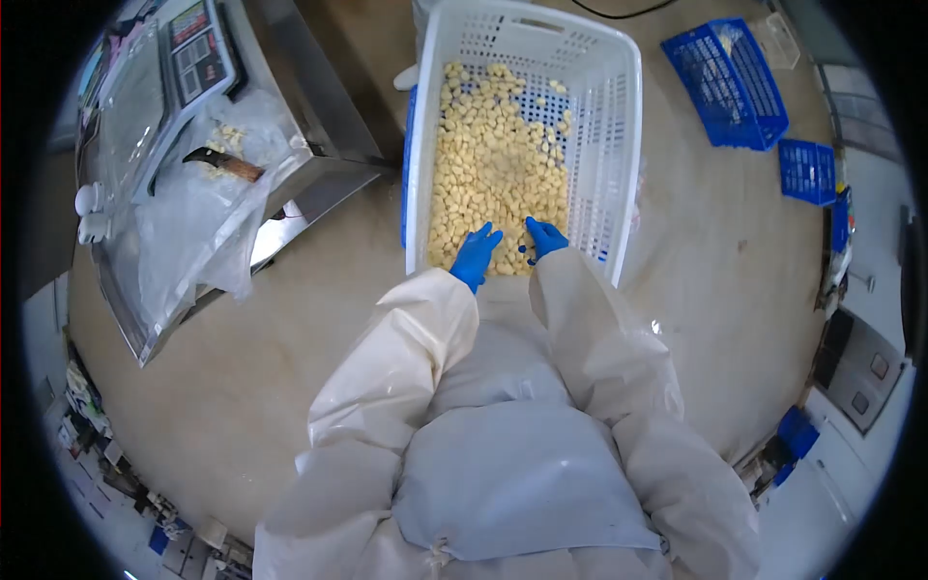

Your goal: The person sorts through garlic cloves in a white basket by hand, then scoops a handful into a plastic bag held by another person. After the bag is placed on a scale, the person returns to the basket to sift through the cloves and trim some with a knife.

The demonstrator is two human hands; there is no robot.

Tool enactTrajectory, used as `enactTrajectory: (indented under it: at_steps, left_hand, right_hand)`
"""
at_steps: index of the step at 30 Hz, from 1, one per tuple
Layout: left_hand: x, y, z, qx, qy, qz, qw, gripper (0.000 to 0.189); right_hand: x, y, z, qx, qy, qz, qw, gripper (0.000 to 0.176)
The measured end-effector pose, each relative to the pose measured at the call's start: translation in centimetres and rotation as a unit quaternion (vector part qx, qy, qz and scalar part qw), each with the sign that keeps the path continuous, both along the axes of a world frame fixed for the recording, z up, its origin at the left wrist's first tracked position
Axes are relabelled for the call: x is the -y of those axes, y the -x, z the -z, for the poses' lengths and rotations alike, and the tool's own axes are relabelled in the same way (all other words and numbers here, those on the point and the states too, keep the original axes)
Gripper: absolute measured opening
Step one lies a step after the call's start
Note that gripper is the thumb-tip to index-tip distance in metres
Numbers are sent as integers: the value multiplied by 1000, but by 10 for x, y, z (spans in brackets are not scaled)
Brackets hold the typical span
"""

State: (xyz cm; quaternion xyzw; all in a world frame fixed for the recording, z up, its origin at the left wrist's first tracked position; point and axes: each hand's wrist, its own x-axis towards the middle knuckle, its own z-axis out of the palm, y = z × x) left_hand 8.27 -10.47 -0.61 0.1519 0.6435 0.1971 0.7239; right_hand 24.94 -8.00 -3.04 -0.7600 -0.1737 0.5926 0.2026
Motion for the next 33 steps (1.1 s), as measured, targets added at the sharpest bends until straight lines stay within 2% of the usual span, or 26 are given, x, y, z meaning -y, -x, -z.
enactTrajectory:
  at_steps: [1,4,6,8,10,12,13,15,16,18,19,22,24,25,28,31,33]
  left_hand:
    - [2,-1,6,-57,-28,4,998,53]
    - [13,19,27,-208,-242,102,942,50]
    - [-2,37,-8,-101,-297,-10,949,45]
    - [-20,54,-34,-166,-356,1,920,39]
    - [-41,62,-61,-292,-401,7,868,37]
    - [-58,76,-44,-380,-459,24,803,39]
    - [-67,77,-38,-380,-461,3,802,40]
    - [-81,76,-25,-382,-465,-43,797,42]
    - [-86,79,-16,-407,-460,-3,789,42]
    - [-91,90,8,-454,-448,77,766,42]
    - [-98,89,15,-438,-376,58,814,39]
    - [-96,90,18,-389,-329,26,860,36]
    - [-94,93,21,-404,-326,41,853,33]
    - [-95,95,23,-412,-328,46,849,32]
    - [-95,90,23,-410,-323,12,853,30]
    - [-99,83,7,-417,-316,13,852,29]
    - [-101,84,3,-396,-287,21,872,32]
  right_hand:
    - [8,-14,28,-100,4,1,995,43]
    - [23,-16,49,-15,-30,-36,999,39]
    - [25,-17,44,-23,3,-34,999,44]
    - [28,-23,50,-20,18,-69,997,53]
    - [30,-30,67,-5,16,-141,990,66]
    - [33,-37,83,47,-33,-218,974,78]
    - [33,-42,89,73,-58,-257,962,84]
    - [24,-49,83,35,-20,-257,966,91]
    - [19,-52,83,16,-2,-257,966,94]
    - [14,-60,99,54,0,-241,969,85]
    - [10,-66,105,61,-9,-223,973,83]
    - [0,-81,142,118,-76,-215,966,73]
    - [1,-99,198,135,-127,-220,958,70]
    - [-3,-98,204,147,-153,-203,956,67]
    - [-45,-78,178,242,-181,-270,914,65]
    - [-88,-54,180,224,-244,-277,902,64]
    - [-121,-38,181,195,-260,-277,904,66]
